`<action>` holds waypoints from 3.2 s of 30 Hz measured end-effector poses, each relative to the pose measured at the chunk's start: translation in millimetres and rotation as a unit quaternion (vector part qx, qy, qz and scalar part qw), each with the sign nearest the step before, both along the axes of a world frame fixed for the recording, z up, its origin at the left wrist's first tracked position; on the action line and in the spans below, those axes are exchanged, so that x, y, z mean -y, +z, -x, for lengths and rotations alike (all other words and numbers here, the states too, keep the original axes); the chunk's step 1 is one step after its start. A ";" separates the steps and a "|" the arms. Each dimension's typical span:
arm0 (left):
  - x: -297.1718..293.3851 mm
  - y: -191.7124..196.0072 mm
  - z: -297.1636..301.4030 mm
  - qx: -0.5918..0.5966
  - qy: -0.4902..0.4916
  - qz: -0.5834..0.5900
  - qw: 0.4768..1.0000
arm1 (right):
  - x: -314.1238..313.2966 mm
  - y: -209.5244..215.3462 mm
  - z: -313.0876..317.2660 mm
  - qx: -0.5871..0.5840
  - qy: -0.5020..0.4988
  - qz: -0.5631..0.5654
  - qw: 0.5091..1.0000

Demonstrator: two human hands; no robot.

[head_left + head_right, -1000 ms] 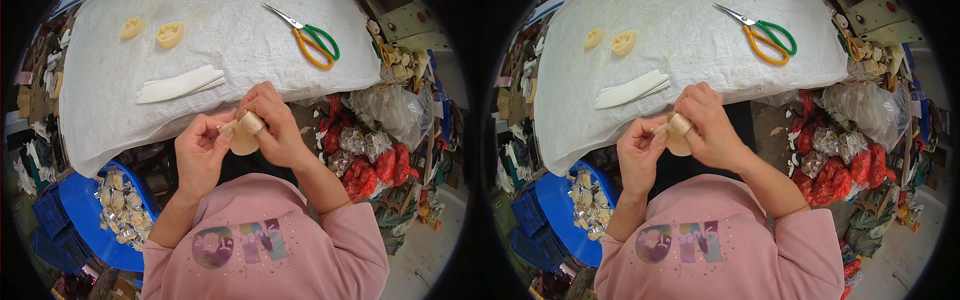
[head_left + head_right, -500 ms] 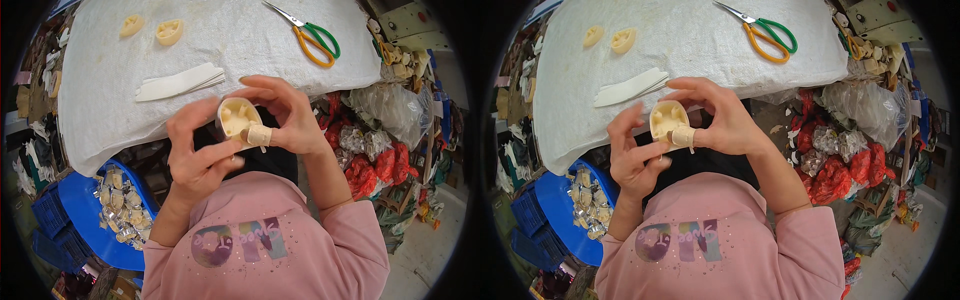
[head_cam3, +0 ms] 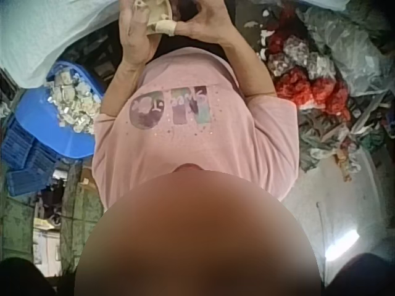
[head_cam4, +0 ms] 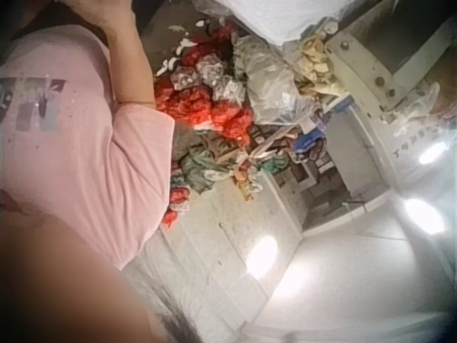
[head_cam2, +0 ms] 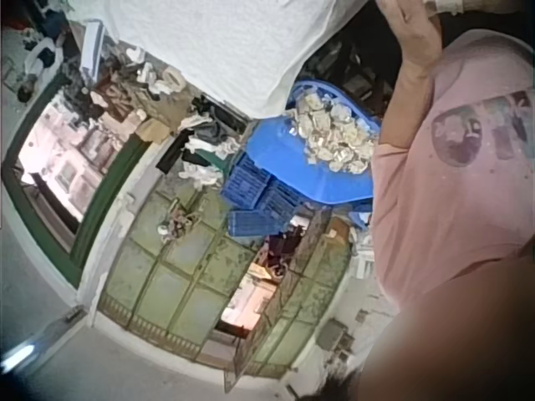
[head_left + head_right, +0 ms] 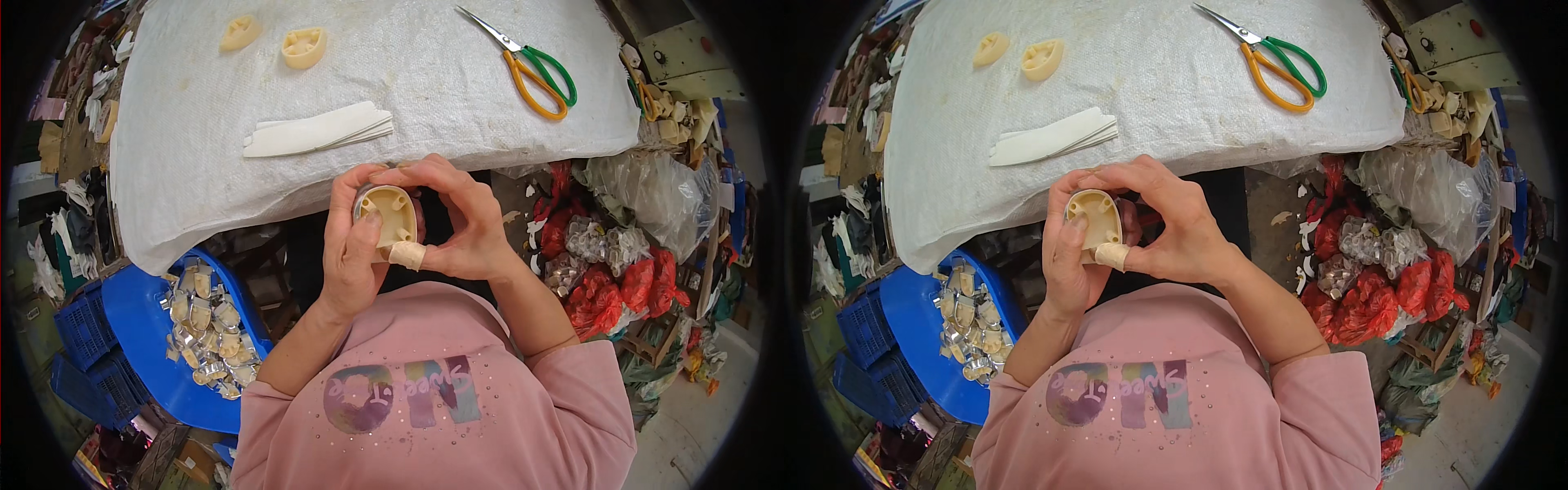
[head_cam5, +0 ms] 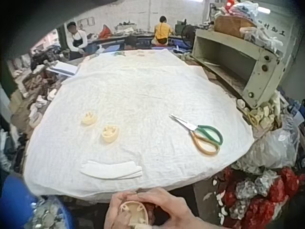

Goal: Trimming and assembling shoe components using scissors.

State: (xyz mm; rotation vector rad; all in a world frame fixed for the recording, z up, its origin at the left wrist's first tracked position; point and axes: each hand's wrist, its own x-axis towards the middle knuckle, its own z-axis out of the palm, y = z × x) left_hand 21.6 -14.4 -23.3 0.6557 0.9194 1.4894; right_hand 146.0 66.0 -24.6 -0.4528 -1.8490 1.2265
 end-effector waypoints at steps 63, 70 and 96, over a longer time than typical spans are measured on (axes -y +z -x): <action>-13.1 17.8 5.3 -0.036 0.081 0.038 0.995 | -5.1 22.2 8.5 0.186 -0.101 -0.060 0.976; -7.9 -0.1 21.0 -0.279 0.026 -0.057 0.958 | -3.6 6.6 7.1 0.026 -0.056 0.127 0.990; -12.6 21.6 10.1 -0.597 0.118 -0.116 0.785 | -15.5 12.9 -12.6 0.022 0.071 0.356 0.931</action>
